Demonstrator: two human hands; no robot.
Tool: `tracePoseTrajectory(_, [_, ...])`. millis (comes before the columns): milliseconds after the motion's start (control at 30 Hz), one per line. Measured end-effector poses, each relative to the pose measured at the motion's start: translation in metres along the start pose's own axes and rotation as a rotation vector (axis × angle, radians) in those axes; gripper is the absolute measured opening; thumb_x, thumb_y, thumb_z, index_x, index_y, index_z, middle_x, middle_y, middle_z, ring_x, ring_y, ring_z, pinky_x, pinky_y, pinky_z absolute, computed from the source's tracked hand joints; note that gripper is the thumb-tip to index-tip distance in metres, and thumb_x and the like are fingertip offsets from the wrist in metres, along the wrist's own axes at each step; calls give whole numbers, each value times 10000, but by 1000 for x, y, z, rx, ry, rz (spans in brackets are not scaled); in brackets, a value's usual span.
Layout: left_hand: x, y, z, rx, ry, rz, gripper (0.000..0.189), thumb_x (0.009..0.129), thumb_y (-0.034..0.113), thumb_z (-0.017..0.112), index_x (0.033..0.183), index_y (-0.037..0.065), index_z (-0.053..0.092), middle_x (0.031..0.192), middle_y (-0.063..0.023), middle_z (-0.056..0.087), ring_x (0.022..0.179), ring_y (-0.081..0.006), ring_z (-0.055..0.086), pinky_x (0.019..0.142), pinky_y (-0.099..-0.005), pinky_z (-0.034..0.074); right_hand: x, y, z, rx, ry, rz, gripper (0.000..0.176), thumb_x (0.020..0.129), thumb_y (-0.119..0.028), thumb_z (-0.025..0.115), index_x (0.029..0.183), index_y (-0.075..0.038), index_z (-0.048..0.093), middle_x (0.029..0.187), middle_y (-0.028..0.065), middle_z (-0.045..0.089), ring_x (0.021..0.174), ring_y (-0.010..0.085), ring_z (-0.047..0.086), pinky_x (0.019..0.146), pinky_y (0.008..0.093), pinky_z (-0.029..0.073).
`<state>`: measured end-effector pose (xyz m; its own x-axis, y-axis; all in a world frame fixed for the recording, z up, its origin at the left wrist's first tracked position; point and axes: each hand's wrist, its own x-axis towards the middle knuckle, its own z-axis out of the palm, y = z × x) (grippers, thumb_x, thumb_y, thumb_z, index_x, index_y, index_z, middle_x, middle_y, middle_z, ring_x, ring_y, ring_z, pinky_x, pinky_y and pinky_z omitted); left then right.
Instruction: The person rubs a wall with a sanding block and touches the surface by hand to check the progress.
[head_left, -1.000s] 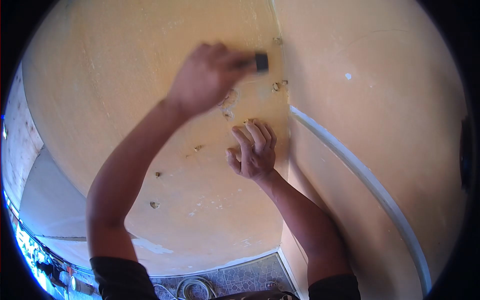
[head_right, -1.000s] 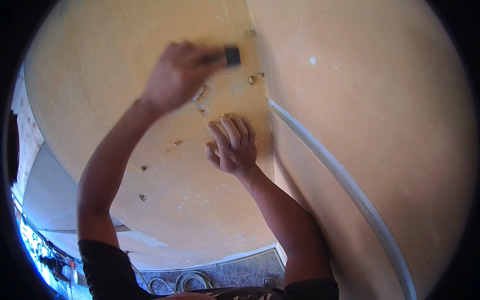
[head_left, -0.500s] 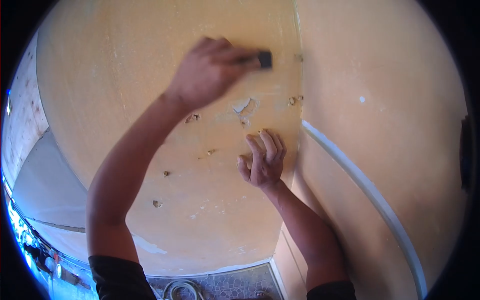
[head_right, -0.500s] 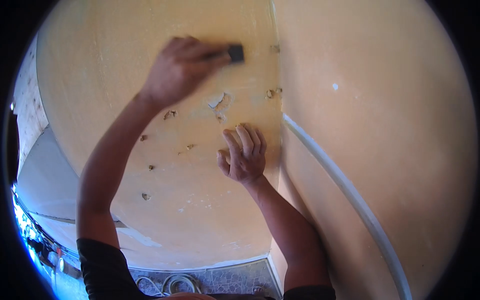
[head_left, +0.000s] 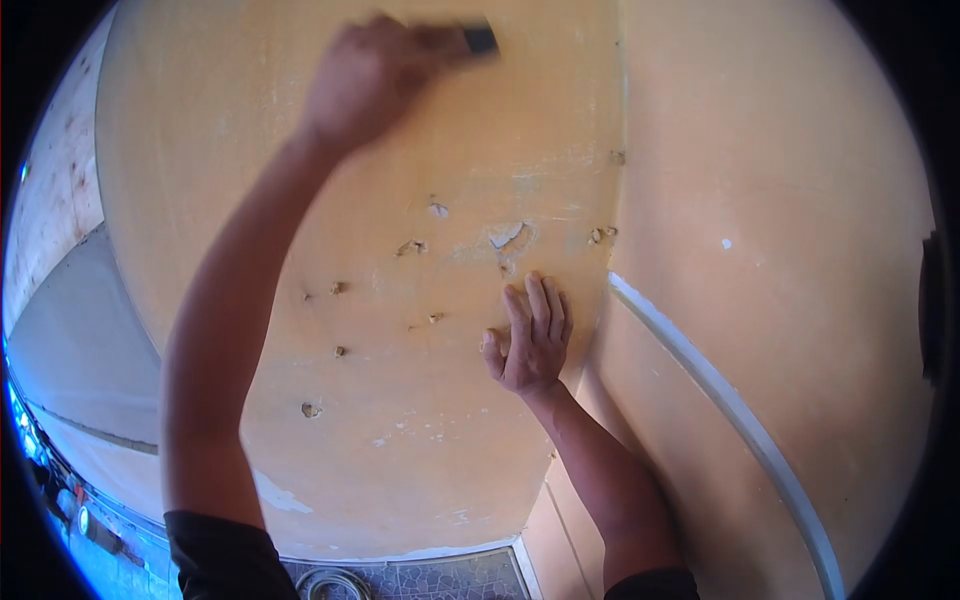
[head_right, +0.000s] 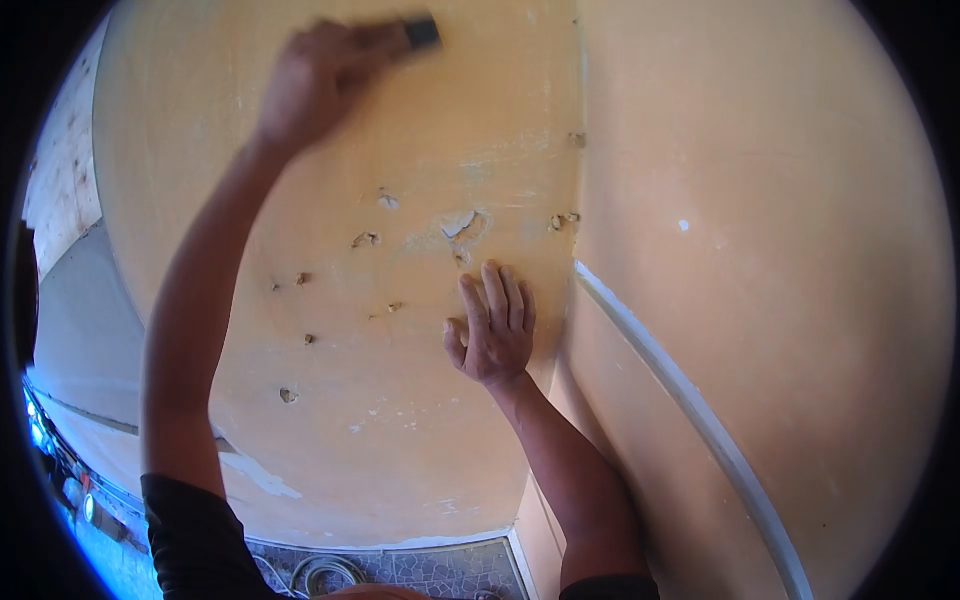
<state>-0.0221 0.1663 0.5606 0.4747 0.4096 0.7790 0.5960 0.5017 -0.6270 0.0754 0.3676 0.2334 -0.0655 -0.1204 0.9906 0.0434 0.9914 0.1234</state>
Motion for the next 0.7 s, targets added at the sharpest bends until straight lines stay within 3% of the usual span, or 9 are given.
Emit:
tracePoseTrajectory(33, [10,-26,2,-19,185,-71,260,940,227,680,1161,284,804,1180,-8,769,995,-250,701,903,-396,562,0,0,0,-4,-1,2,575,1023,-440,496,1463,-78,577,1546,224,501,1418,413,469,1191,580,314])
tracePoseTrajectory(100, [17,-21,1,23,174,-326,292,917,213,686,1177,282,798,1147,-11,771,958,-248,698,861,-403,571,2,-1,2,0,8,-8,576,1023,-440,498,1463,-75,573,1545,231,499,1418,417,467,1192,585,309])
tracePoseTrajectory(233, [-27,78,23,-207,-43,153,209,906,181,734,1088,246,813,1182,-4,773,958,-251,698,920,-403,541,3,-2,-3,-1,-8,3,573,1024,-437,501,1460,-71,567,1528,243,509,1414,427,467,1187,586,309])
tracePoseTrajectory(333, [-9,49,12,-138,12,222,235,924,199,715,1128,268,809,1206,32,767,999,-236,688,933,-413,533,2,1,-3,5,-20,-26,580,1028,-440,499,1457,-52,553,1534,262,488,1421,447,450,1180,590,306])
tracePoseTrajectory(433, [33,-3,6,37,191,-189,285,921,210,721,1194,236,798,1244,2,757,1022,-269,682,951,-426,532,0,0,0,-10,-24,-13,585,1032,-444,498,1454,-41,538,1541,275,467,1422,461,440,1171,589,305])
tracePoseTrajectory(533, [39,25,27,76,234,-304,339,883,198,678,1192,287,786,1272,52,731,1072,-256,679,967,-396,526,0,-3,0,-5,-20,-12,583,1032,-445,499,1456,-48,536,1540,271,470,1425,454,436,1165,585,311])
tracePoseTrajectory(567, [30,50,34,-12,32,-206,287,913,191,666,1148,293,796,1264,65,734,1082,-226,679,975,-389,527,0,-4,-1,7,-11,1,565,1024,-428,510,1454,-64,552,1531,253,492,1409,435,457,1163,575,316])
tracePoseTrajectory(633, [-7,100,45,-182,-64,204,286,943,180,644,1149,318,787,1274,82,728,1112,-191,671,1003,-387,519,4,-3,0,13,13,14,550,1015,-411,520,1452,-81,567,1523,234,515,1393,415,479,1161,565,321])
tracePoseTrajectory(700, [3,88,38,-165,-99,221,301,952,176,635,1161,336,782,1280,92,724,1129,-176,665,1020,-385,512,2,-3,-1,9,6,10,546,1013,-411,525,1448,-84,576,1524,229,516,1391,410,481,1160,563,321])
